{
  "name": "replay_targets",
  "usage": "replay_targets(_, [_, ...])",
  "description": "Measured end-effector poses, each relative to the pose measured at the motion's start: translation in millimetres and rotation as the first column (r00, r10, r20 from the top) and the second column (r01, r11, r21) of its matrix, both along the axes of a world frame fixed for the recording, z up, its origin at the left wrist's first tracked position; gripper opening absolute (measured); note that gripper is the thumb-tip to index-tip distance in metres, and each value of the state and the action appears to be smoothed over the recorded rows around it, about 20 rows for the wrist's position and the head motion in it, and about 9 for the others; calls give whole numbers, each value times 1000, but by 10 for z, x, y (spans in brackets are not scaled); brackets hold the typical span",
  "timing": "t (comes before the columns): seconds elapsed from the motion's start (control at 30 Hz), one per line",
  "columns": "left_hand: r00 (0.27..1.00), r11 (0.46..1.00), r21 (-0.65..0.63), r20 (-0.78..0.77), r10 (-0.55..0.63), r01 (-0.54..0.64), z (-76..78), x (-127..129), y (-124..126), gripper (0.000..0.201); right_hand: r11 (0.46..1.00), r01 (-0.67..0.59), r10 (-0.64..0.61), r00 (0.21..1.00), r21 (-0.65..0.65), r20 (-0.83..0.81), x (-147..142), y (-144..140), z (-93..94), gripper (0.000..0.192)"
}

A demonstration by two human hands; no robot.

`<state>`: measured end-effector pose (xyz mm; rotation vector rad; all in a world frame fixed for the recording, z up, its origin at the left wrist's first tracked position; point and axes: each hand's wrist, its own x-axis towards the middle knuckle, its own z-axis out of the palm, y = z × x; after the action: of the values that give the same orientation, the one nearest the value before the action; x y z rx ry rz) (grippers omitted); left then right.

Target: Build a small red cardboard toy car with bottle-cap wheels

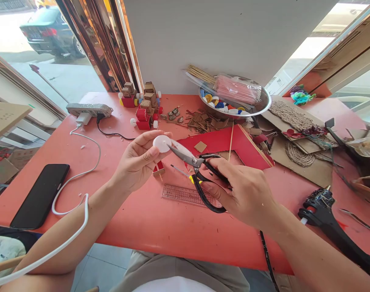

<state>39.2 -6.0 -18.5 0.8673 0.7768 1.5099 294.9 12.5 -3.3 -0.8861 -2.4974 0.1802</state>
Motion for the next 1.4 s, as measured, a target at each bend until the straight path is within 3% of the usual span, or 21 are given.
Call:
replay_targets(0.4, [992, 994, 64, -83, 99, -94, -5, -8, -8, 41, 980, 3, -36, 986, 199, 162, -17, -36, -44, 44])
replay_targets(0.7, [988, 989, 81, -88, 128, -121, 25, 21, -32, 39, 945, 30, -44, 998, 326, 34, -79, -27, -91, 43])
replay_targets(0.83, [986, 984, 109, -72, 150, -142, 3, 32, -40, 37, 979, 24, -20, 999, 205, -25, -95, -34, -146, 47])
replay_targets(0.93, [982, 977, 143, -84, 171, -158, -7, 35, -33, 38, 993, -22, 10, 995, -118, -102, -118, -49, -141, 47])
replay_targets(1.0, [977, 973, 161, -105, 186, -168, -12, 25, -21, 39, 916, -95, 25, 983, -390, -182, -147, -57, -105, 51])
replay_targets(1.13, [972, 970, 180, -142, 188, -162, -15, -19, 12, 43, 604, -233, -53, 942, -762, -330, -217, -49, -4, 70])
replay_targets(1.23, [973, 966, 219, -153, 171, -135, -2, -43, 28, 40, 351, -340, -116, 909, -872, -401, -237, -19, 29, 76])
replay_targets(1.33, [975, 964, 236, -150, 162, -124, 19, -41, 27, 38, 103, -449, -132, 878, -887, -460, -224, 11, -5, 70])
replay_targets(1.4, [979, 966, 229, -132, 153, -120, 30, -27, 19, 37, -9, -513, -140, 851, -858, -507, -211, 19, -52, 67])
